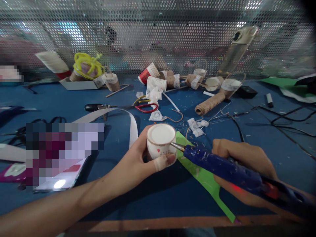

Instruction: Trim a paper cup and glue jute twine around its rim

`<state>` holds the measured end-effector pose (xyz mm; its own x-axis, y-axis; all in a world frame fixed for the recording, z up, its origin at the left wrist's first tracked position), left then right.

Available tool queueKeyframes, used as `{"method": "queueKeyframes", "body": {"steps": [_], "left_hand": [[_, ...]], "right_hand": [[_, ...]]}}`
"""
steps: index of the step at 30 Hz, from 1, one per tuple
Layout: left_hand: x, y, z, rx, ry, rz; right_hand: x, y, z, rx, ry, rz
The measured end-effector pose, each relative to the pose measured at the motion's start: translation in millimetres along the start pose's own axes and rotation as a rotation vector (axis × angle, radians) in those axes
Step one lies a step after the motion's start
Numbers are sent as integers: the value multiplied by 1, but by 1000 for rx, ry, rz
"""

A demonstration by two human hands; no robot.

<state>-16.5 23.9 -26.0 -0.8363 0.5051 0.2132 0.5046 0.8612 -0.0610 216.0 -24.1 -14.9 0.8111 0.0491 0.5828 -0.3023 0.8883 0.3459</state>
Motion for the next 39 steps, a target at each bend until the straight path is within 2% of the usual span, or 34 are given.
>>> {"method": "queueKeyframes", "body": {"steps": [8, 12, 16, 25, 29, 32, 39], "left_hand": [[-1, 1, -3, -57, 30, -86], [1, 1, -2, -41, 16, -108], [2, -2, -1, -22, -41, -91], [0, -1, 0, -4, -40, -32], [0, 0, 3, 22, -58, 3], [0, 1, 4, 28, -77, 25], [3, 1, 5, -3, -159, 9]], "right_hand": [[-1, -1, -3, 42, -12, 36], [0, 0, -2, 14, -40, 14], [2, 3, -4, 14, -68, -33], [1, 2, 0, 21, -85, -12], [-1, 0, 1, 33, -19, 27], [0, 1, 1, 25, -59, -6], [3, 6, -2, -26, -33, -14]]}}
Point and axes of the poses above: each hand's wrist, its own y-axis towards the middle knuckle, its own x-axis out of the back of the hand, z = x × y, the point moved 4 cm from there along y, towards the middle knuckle, and after that the axes turned 8 degrees about y, right-handed, at the moved point
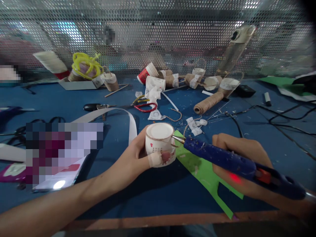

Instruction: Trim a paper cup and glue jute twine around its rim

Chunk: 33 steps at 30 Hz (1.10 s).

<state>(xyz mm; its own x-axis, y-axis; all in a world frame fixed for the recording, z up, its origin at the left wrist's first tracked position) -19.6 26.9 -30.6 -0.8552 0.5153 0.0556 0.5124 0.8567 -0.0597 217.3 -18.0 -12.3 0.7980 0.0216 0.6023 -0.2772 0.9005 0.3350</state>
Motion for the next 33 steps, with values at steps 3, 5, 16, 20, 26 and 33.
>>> {"method": "queueKeyframes", "body": {"steps": [3, 5, 16, 20, 26, 33], "left_hand": [[1, 0, 3, 17, 1, -7], [0, 1, 4, 39, 16, -7], [-2, -1, -5, 31, 22, 3], [-2, -2, -4, 22, -20, 10], [-3, 1, -4, 23, 21, 28], [-3, 1, 1, 29, 15, 51]], "right_hand": [[-1, 1, 1, -9, 30, -18], [-2, 0, 3, -7, 48, -8], [-1, 0, 2, 35, -27, -46], [-1, 1, -2, 23, 13, -23], [-2, 0, 1, 31, 0, 12], [-1, -4, 3, 26, -45, 29]]}}
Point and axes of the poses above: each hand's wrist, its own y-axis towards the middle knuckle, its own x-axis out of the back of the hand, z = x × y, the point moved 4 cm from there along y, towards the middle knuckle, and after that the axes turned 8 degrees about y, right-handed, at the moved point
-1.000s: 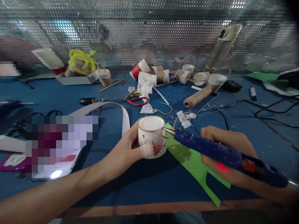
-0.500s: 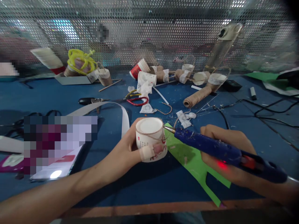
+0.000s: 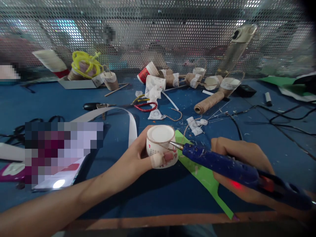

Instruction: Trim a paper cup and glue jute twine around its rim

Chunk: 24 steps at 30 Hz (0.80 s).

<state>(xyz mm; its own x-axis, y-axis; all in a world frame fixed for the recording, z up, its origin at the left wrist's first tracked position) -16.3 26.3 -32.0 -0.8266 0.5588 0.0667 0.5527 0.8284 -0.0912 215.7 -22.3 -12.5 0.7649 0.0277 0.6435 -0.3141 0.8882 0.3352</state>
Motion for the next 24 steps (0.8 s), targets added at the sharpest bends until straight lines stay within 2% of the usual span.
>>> {"method": "queueKeyframes", "body": {"steps": [7, 13, 14, 16, 24], "left_hand": [[4, -1, 3, -40, -66, -27], [3, -5, 6, -57, -112, -11], [3, -6, 7, -68, -111, -7], [4, -6, 7, -79, -100, -2], [0, -2, 1, -26, -78, 31]], "right_hand": [[2, 5, -4, 15, 3, -80], [6, 7, 2, 15, -10, -9], [5, 6, 1, -19, -17, 53], [7, 5, 2, 12, -4, 8], [3, 2, 0, 37, -79, -12]]}}
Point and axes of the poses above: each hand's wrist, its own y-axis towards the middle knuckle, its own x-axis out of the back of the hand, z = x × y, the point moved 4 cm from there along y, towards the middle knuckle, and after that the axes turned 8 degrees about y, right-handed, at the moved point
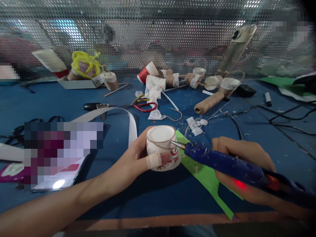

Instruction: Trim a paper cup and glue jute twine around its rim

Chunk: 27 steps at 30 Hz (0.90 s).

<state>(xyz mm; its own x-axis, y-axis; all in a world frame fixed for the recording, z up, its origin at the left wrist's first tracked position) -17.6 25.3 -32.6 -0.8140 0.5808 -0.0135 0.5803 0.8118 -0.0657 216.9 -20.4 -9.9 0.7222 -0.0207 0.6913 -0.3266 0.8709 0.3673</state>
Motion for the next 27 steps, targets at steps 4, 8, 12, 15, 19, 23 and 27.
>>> {"method": "queueKeyframes", "body": {"steps": [4, 8, 12, 15, 19, 23, 27], "left_hand": [[2, -1, -1, -10, -30, -15], [4, -2, 2, -18, -35, -17], [2, -1, 0, -8, -40, -13], [-1, -1, -2, 42, -31, -4], [-1, -1, -4, 89, 42, -25], [3, -2, -2, 55, 73, -45], [3, -3, -2, 27, 28, -36]], "right_hand": [[3, 4, -1, -49, 50, 14], [4, 5, -2, -104, 59, 27], [3, 4, -2, -114, 74, -1], [2, 3, -2, -103, 77, 7], [0, 2, -1, -63, 93, 16], [0, 1, -2, -62, 127, 2], [2, 4, -5, -104, 70, 25]]}}
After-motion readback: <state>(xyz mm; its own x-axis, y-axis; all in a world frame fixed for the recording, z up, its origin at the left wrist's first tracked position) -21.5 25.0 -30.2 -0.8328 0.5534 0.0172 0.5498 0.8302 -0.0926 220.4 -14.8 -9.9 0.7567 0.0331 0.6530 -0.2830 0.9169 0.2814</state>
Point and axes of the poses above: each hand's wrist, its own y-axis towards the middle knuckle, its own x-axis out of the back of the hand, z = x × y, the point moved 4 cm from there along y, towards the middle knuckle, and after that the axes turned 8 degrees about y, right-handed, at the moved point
